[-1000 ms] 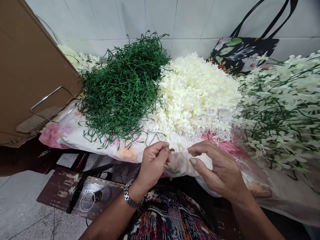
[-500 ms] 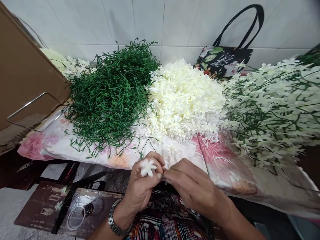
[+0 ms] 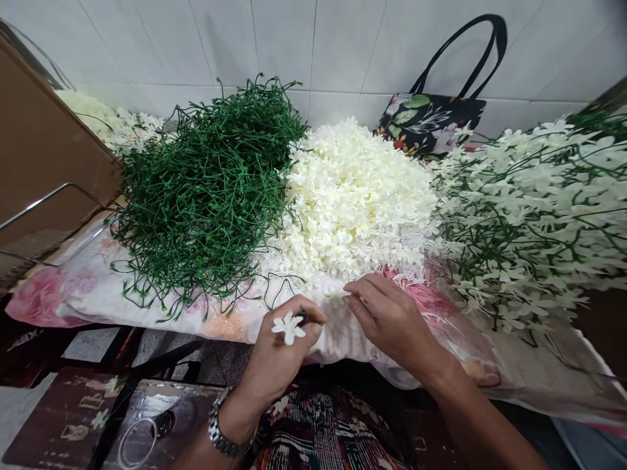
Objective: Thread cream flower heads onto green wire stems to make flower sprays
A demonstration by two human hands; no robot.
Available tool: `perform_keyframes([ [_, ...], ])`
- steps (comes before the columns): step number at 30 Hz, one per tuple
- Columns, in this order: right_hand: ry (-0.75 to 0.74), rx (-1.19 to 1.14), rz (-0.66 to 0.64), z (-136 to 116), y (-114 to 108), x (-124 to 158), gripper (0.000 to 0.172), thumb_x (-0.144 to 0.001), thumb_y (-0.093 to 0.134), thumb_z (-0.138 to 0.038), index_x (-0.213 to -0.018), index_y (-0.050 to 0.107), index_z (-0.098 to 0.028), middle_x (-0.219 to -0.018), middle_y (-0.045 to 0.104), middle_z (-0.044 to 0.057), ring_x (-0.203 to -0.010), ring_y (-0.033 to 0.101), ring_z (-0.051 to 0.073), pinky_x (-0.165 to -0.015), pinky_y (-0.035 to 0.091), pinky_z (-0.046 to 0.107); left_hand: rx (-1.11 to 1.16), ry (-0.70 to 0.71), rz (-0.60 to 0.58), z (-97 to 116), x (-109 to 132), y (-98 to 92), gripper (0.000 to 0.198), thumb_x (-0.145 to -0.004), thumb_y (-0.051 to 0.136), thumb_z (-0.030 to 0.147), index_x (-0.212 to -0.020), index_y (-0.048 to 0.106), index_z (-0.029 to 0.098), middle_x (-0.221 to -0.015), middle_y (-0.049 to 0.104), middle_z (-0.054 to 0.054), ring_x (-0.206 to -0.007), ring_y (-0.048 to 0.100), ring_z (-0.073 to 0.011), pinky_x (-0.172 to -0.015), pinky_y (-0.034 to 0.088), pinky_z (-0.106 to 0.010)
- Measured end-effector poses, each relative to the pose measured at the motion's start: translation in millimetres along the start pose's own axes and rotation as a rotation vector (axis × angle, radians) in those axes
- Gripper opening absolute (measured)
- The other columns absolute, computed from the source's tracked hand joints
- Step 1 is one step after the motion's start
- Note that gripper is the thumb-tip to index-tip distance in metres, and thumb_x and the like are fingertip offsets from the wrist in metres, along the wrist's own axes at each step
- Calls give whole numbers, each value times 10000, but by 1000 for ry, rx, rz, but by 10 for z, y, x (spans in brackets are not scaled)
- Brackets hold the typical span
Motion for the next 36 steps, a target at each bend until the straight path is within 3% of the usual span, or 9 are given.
perform_keyframes([
  [3,-31,111,-93,15,69,-22,194,-848,434,-99,-777,608,-146,-683,576,54,-674,526,174,-628,414,303,-286,160,45,145,-178,62,176,-650,490,14,-673,564,172,-684,540,-4,-683,510,-143,-615,367,-241],
  [7,43,194,20,171,-160,46,176,-858,450,-113,-784,605,-155,-698,583,53,-692,527,164,-654,391,289,-673,302,-33,152,-329,303,355,-544,389,-67,-725,566,182,-733,514,-15,-655,470,-146,-590,348,-256],
  [10,105,328,2,366,-253,116,160,-865,460,-143,-792,601,-161,-706,591,55,-682,514,170,-667,374,300,-845,308,-71,62,-385,408,342,-554,386,-71,-706,553,186,-721,485,-23,-645,439,-158,-591,341,-270],
  [15,130,383,-82,466,-133,125,161,-853,480,-136,-751,602,-160,-690,586,60,-697,508,185,-641,346,305,-902,297,-44,51,-411,413,330,-564,388,-80,-664,559,184,-688,473,-18,-607,431,-152,-559,318,-262],
  [21,127,359,-101,405,-97,142,217,-844,454,-107,-659,552,-163,-684,555,59,-683,496,182,-616,341,304,-270,186,60,171,-390,203,211,-596,535,-14,-639,635,167,-624,531,0,-598,486,-126,-535,338,-232],
  [24,168,170,-6,408,-244,189,180,-858,446,-148,-711,546,-172,-674,548,40,-643,502,157,-599,372,283,209,-68,83,35,-335,128,39,-609,686,152,-612,648,148,-583,526,14,-481,412,-71,-437,263,-203],
  [27,290,-158,60,423,-329,237,77,-857,476,-189,-829,548,-191,-685,562,8,-592,516,120,-549,407,235,598,-302,75,-122,-224,165,152,-537,759,190,-601,633,133,-518,458,51,-377,304,-18,-376,173,-177],
  [30,311,-421,75,284,-344,207,126,-854,486,-180,-952,562,-204,-750,598,13,-649,563,120,-578,451,220,799,-389,41,-187,-132,213,182,-496,764,141,-595,612,125,-537,476,46,-359,340,-12,-343,184,-159],
  [36,257,-739,80,-115,-410,48,95,-836,512,-143,-785,570,-198,-659,555,-2,-595,534,103,-521,445,197,933,-403,5,-231,-41,230,183,-489,726,95,-607,591,134,-534,492,47,-348,360,-14,-326,208,-140],
])
Point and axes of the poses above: each hand's wrist, its own x-axis away from the middle knuckle, its own y-axis out of the palm, z = x × y, the point moved 7 cm from there along -x, towards the middle knuckle
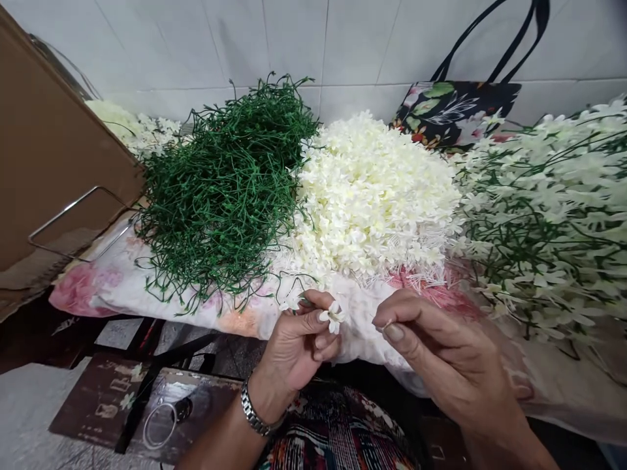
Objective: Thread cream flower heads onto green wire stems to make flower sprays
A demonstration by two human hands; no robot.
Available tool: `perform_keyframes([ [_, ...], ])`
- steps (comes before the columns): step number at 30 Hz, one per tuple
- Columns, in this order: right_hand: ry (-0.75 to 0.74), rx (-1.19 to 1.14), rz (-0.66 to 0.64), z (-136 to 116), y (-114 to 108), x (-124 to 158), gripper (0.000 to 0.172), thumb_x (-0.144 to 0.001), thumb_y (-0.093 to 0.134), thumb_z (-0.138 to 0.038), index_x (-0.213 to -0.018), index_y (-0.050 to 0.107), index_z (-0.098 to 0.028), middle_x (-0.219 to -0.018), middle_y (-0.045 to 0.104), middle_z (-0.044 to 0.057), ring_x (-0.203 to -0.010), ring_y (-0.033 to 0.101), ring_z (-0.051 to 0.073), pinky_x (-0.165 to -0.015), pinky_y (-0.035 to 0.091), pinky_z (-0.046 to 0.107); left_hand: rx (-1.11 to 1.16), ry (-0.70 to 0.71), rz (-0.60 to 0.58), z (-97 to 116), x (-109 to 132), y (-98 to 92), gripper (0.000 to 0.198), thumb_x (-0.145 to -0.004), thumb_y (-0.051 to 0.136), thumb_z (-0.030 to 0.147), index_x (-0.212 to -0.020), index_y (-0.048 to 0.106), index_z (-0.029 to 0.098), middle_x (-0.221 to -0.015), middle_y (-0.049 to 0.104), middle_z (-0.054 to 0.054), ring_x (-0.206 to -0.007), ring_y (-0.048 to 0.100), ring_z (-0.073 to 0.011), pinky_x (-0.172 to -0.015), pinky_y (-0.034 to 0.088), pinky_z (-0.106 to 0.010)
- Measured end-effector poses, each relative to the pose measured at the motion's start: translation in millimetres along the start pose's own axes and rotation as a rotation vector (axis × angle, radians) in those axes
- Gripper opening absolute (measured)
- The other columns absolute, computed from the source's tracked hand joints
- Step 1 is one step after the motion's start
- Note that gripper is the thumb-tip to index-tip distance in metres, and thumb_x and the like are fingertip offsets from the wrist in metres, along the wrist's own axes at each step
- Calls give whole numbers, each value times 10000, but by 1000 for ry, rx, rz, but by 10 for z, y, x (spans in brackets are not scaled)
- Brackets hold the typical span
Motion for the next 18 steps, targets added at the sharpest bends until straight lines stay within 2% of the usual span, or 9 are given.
perform_keyframes([
  [5,38,-147,84,-80,118,70,124,-819,542,-106,-851,579,-219,-732,596,-3,-659,573,101,-568,486,191,9,32,-27,-19,28,-6,200,-494,753,145,-594,580,138,-518,496,47,-337,351,-12,-326,203,-140],
  [9,14,-219,170,-80,208,93,173,-805,550,-70,-873,593,-223,-796,640,19,-733,621,131,-633,534,246,1,10,-25,-59,47,3,234,-490,775,175,-603,573,148,-435,445,63,-334,317,-16,-331,173,-138],
  [14,-22,-157,262,-45,263,83,126,-786,586,-99,-807,622,-218,-882,633,35,-811,632,152,-670,554,290,-44,18,-15,-81,79,31,278,-500,782,241,-605,542,149,-408,397,73,-351,301,-19,-364,190,-149],
  [18,-64,-119,263,-21,296,110,144,-788,589,-85,-822,629,-219,-879,623,39,-811,622,146,-686,556,297,-83,33,21,-78,97,28,277,-490,786,244,-590,548,143,-426,395,72,-366,292,-19,-381,199,-162],
])
Point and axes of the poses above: each hand's wrist, its own x-axis away from the middle knuckle, its own y-axis out of the palm, z = x × y, the point moved 7 cm from there along -x, towards the middle knuckle
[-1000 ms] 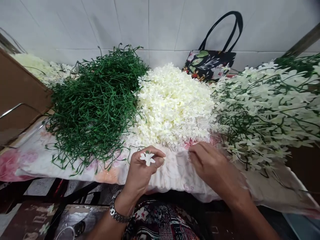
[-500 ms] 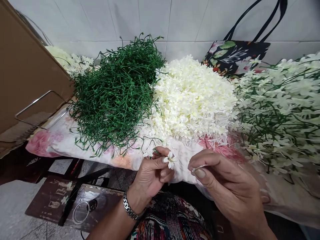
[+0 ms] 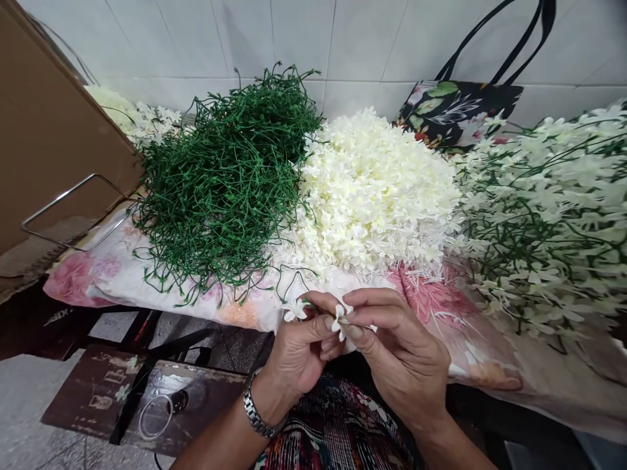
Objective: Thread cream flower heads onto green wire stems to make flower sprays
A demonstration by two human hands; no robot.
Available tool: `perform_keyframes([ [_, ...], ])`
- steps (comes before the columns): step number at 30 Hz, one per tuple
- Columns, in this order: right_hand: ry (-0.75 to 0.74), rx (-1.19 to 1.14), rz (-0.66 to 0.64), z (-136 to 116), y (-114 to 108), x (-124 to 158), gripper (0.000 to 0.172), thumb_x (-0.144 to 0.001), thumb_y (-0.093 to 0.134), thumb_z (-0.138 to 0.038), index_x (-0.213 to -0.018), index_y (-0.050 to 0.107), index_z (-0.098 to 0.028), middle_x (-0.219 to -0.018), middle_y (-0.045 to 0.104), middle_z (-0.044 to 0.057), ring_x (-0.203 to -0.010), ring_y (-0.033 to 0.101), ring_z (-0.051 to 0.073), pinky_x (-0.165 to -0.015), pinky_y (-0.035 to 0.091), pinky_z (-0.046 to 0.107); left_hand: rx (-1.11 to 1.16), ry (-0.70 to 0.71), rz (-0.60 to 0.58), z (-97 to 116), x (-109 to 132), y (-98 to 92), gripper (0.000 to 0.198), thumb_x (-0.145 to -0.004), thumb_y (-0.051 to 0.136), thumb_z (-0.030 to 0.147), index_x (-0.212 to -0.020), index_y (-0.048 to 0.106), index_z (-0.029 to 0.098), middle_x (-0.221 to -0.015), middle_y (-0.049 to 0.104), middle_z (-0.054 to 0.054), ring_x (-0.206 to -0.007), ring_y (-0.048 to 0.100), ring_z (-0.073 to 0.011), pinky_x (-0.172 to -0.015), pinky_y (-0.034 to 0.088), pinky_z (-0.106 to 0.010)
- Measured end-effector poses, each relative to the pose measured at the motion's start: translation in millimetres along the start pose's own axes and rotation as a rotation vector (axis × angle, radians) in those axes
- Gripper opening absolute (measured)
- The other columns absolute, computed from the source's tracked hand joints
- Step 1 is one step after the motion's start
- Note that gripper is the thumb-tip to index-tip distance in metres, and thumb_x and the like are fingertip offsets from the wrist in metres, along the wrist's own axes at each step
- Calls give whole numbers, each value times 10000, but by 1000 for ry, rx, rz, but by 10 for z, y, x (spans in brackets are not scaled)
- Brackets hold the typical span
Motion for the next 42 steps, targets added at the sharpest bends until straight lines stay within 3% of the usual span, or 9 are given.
perform_keyframes([
  [11,-56,-31,-4,28,-4,44,297,-756,585,13,-899,635,-242,-892,596,14,-823,611,111,-658,552,231,27,62,-43,23,-23,18,222,-497,802,230,-565,614,134,-456,449,57,-366,317,-14,-372,208,-153],
  [17,-78,48,-34,34,19,48,293,-750,594,5,-899,631,-244,-903,593,21,-801,613,118,-609,548,234,28,96,-10,31,-32,-17,188,-498,801,185,-552,628,135,-496,493,50,-372,356,-12,-376,250,-149],
  [22,-72,72,-109,79,32,44,266,-765,585,-18,-904,631,-240,-912,603,28,-844,609,139,-677,540,277,-18,174,39,71,-28,-78,205,-512,802,187,-533,606,130,-546,522,45,-385,394,-21,-386,298,-159],
  [25,-22,122,-208,122,30,14,232,-798,593,-122,-989,613,-253,-982,597,36,-920,590,151,-775,522,304,-46,228,90,110,-13,-125,208,-521,806,208,-546,612,137,-516,499,52,-400,390,-28,-398,311,-159],
  [29,9,226,-271,131,4,-34,520,-764,648,-351,-1231,471,-211,-1132,560,89,-997,559,194,-835,503,343,-212,403,116,230,35,-124,152,-572,783,238,-590,654,161,-597,563,29,-429,400,-38,-409,311,-173],
  [33,-71,281,-270,72,10,-27,205,-822,567,-163,-1022,573,-206,-878,619,24,-808,598,118,-710,502,234,-431,508,84,278,73,-58,103,-633,740,245,-619,671,169,-621,597,-5,-574,497,-104,-528,386,-211],
  [39,-23,308,-121,142,-178,25,109,-806,575,-108,-866,597,-196,-753,616,-6,-667,587,92,-598,474,199,-459,289,-133,147,61,15,268,-755,616,388,-845,716,156,-680,558,-29,-528,396,-83,-481,321,-218],
  [42,67,256,-76,215,-273,31,61,-798,592,-139,-811,597,-198,-705,598,-21,-618,568,87,-558,458,194,-525,279,-151,144,72,-12,303,-804,565,402,-932,712,170,-752,531,-32,-539,382,-73,-465,295,-211],
])
Point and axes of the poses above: each hand's wrist, its own x-axis away from the middle knuckle, its own y-axis out of the palm, z = x × y, the point moved 7 cm from there along -x, towards the middle knuckle
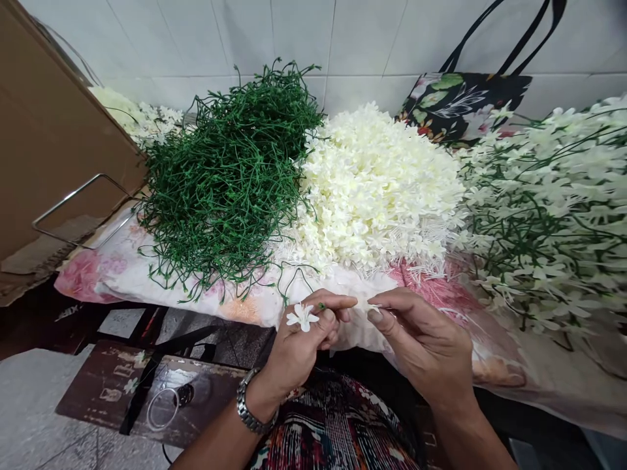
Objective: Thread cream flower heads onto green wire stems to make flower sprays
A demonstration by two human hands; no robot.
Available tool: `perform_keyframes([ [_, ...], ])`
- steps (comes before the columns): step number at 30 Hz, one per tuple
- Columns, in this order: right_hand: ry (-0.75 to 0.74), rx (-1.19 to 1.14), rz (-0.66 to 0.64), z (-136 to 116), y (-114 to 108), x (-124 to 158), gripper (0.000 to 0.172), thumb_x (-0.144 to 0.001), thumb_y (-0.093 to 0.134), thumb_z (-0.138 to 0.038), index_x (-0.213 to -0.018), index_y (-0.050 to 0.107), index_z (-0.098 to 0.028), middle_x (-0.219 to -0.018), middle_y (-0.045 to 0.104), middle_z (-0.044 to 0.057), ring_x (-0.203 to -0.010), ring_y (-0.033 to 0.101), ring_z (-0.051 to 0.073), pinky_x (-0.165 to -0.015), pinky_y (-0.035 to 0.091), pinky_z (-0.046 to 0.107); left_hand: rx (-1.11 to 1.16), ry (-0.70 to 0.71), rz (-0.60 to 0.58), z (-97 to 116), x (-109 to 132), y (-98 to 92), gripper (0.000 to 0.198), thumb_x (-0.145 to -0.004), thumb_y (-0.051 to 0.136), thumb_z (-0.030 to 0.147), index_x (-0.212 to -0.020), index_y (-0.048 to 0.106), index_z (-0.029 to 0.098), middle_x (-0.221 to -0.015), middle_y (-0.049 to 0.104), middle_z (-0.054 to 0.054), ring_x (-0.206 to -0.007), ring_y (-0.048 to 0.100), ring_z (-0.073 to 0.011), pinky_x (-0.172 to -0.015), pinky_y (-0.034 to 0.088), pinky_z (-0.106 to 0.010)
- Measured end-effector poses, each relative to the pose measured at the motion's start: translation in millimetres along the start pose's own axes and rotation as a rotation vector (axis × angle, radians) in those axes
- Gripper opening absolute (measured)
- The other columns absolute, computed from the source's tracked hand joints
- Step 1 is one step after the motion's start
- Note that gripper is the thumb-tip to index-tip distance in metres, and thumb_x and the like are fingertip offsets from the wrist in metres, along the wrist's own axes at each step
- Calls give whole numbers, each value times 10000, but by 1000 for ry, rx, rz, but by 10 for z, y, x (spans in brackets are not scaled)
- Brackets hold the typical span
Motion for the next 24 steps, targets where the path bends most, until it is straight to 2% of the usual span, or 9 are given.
perform_keyframes([
  [4,69,-101,-19,8,-40,-23,38,-788,604,-166,-764,595,-194,-661,586,-24,-582,555,85,-516,442,187,-172,37,51,34,27,-26,275,-830,558,352,-972,700,165,-626,526,-4,-547,442,-84,-505,356,-209],
  [6,79,-150,-30,-24,-53,-39,36,-783,606,-166,-762,597,-194,-660,591,-20,-582,558,89,-512,445,190,-172,26,67,59,40,-7,242,-824,569,320,-960,681,155,-568,547,9,-540,491,-91,-535,410,-214],
  [9,97,-189,-63,-55,-48,-52,39,-779,608,-159,-772,598,-196,-682,600,-13,-594,561,93,-517,449,194,-123,17,75,119,50,32,124,-791,602,264,-825,634,148,-583,609,-1,-552,567,-111,-556,482,-231],
  [12,95,-219,-109,-80,-23,-63,48,-780,611,-154,-785,591,-197,-686,595,-15,-591,558,92,-511,446,197,-173,79,82,210,48,53,74,-770,606,186,-707,612,148,-594,639,-10,-570,602,-117,-556,510,-223],
  [15,36,-218,-146,-145,-11,-89,54,-797,593,-144,-785,582,-195,-679,591,-16,-601,562,93,-525,451,201,-271,157,92,279,43,56,79,-752,605,128,-690,650,145,-612,648,-9,-568,601,-104,-534,502,-196],
  [20,-124,-60,-214,-304,-5,-127,83,-816,567,-110,-786,577,-186,-692,588,-14,-626,555,77,-560,440,188,-489,314,49,379,59,105,124,-749,590,60,-689,667,136,-611,606,1,-560,562,-85,-521,460,-181],
  [24,-196,26,-237,-359,5,-124,93,-830,536,-100,-800,573,-180,-697,589,-3,-626,561,84,-562,447,192,-635,394,53,427,86,117,141,-745,572,30,-708,662,132,-609,584,6,-547,540,-78,-509,432,-179],
])
Point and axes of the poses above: each hand's wrist, its own x-axis away from the middle knuckle, its own y-axis out of the palm, z = x × y, the point moved 7 cm from there along -x, towards the middle knuckle
